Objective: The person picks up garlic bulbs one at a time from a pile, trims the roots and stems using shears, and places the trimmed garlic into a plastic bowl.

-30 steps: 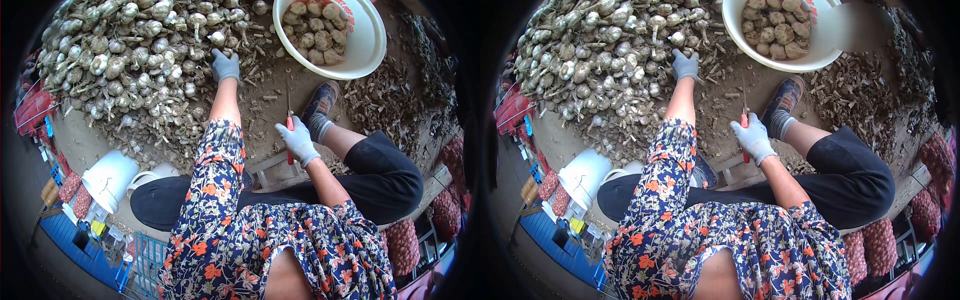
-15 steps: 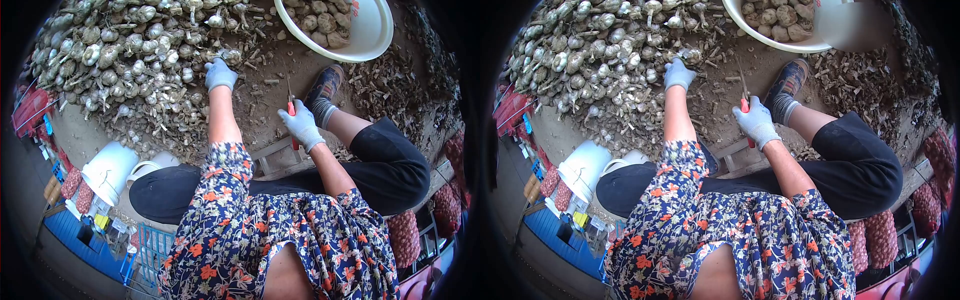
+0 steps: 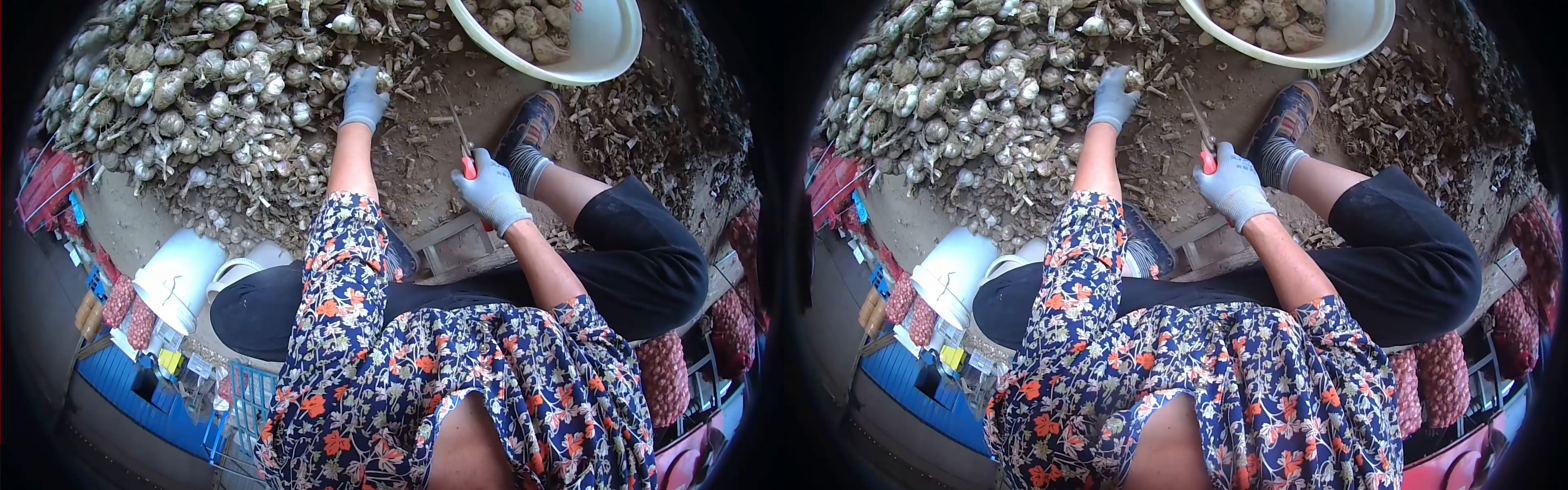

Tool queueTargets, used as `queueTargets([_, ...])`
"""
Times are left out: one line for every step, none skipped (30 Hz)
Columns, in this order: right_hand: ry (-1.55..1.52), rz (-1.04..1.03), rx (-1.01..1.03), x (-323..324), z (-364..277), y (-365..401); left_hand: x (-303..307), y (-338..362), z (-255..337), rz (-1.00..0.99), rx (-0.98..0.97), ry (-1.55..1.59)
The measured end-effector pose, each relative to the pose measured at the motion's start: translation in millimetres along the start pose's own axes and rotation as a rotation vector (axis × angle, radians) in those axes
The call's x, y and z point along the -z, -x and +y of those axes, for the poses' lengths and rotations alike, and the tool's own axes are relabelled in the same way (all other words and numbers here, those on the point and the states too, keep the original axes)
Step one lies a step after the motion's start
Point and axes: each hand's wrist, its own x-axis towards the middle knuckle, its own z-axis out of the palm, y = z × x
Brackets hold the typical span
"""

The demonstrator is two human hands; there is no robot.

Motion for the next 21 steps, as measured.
queueTargets([0.042, -0.002, 0.002, 0, 0, -1, 3, 3, -1, 0.026, -0.052, 0.101])
queueTargets([0.085, -0.004, 0.008, 0, 0, -2, 7, 6, -3, 0.055, -0.102, 0.201])
queueTargets([0.161, 0.012, 0.026, 1, 1, -2, 22, 12, 11, 0.001, 0.010, 0.335])
queueTargets([0.156, 0.014, 0.023, 2, 0, -1, 35, 23, 23, -0.003, 0.006, 0.333])
queueTargets([0.243, 0.069, 0.068, 4, -1, 0, 47, 37, 35, -0.041, 0.036, 0.581])
queueTargets([0.334, 0.124, 0.113, 5, 0, 2, 50, 45, 41, -0.080, 0.069, 0.831])
queueTargets([0.351, 0.168, 0.142, 4, 0, 1, 47, 50, 38, -0.017, -0.004, 0.796])
queueTargets([0.350, 0.170, 0.139, 4, -1, 2, 48, 56, 38, -0.020, -0.006, 0.797])
queueTargets([0.421, 0.194, 0.182, 6, -4, 3, 58, 65, 44, -0.017, -0.038, 0.771])
queueTargets([0.491, 0.219, 0.225, 8, -7, 5, 67, 72, 49, -0.014, -0.069, 0.743])
queueTargets([0.498, 0.213, 0.233, 9, -10, 7, 76, 75, 53, -0.075, -0.078, 0.672])
queueTargets([0.494, 0.215, 0.231, 11, -10, 9, 80, 77, 55, -0.079, -0.081, 0.669])
queueTargets([0.511, 0.251, 0.298, 11, -8, 10, 85, 80, 56, -0.070, -0.097, 0.575])
queueTargets([0.526, 0.285, 0.367, 10, -8, 12, 89, 84, 57, -0.062, -0.112, 0.481])
queueTargets([0.547, 0.268, 0.366, 10, -9, 13, 90, 87, 57, -0.066, -0.111, 0.479])
queueTargets([0.545, 0.266, 0.363, 11, -11, 15, 91, 89, 56, -0.071, -0.124, 0.492])
queueTargets([0.547, 0.186, 0.340, 12, -13, 16, 92, 90, 56, -0.076, -0.137, 0.505])
queueTargets([0.547, 0.107, 0.317, 13, -15, 19, 92, 92, 55, -0.082, -0.152, 0.518])
queueTargets([0.542, 0.110, 0.339, 14, -14, 20, 92, 92, 55, -0.091, -0.156, 0.566])
queueTargets([0.543, 0.111, 0.336, 15, -15, 21, 92, 93, 54, -0.092, -0.158, 0.568])
queueTargets([0.540, 0.083, 0.336, 16, -16, 21, 90, 92, 51, -0.109, -0.146, 0.568])
